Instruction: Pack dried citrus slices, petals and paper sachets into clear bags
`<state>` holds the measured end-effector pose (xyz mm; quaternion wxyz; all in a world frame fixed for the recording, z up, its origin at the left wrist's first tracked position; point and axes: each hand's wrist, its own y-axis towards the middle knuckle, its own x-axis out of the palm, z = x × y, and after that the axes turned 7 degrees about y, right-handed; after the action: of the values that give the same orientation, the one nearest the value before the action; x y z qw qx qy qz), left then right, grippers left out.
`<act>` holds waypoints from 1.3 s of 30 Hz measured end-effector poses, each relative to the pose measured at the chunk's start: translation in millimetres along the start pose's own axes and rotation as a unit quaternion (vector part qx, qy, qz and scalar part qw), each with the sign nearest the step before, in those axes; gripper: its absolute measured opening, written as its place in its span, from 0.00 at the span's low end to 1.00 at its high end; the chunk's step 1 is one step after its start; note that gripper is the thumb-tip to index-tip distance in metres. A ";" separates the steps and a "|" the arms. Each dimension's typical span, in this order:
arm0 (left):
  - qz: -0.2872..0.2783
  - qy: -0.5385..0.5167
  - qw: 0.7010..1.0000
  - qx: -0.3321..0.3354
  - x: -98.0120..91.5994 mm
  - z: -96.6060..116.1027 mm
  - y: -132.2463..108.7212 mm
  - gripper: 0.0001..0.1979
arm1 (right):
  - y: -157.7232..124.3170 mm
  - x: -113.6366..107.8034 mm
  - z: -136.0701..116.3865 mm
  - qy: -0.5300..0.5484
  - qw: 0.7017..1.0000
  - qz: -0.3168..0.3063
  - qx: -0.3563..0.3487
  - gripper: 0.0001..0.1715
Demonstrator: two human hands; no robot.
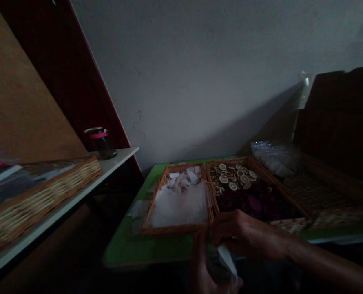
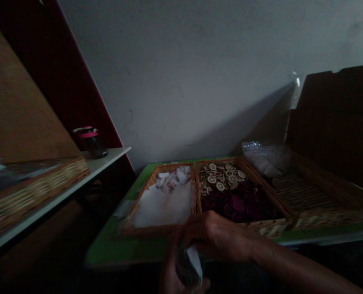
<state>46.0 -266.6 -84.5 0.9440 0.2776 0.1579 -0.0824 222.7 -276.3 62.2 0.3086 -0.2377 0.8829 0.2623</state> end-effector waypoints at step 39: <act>-0.104 -0.157 0.972 -0.140 50.9 114.9 70.9 0.17 | -134.2 -25.0 22.5 0.235 0.875 0.399 0.144 0.21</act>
<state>139.9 -274.2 24.8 0.9727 0.1083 0.0457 -0.1999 327.6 -356.7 21.3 -0.0077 0.1268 0.9773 0.1695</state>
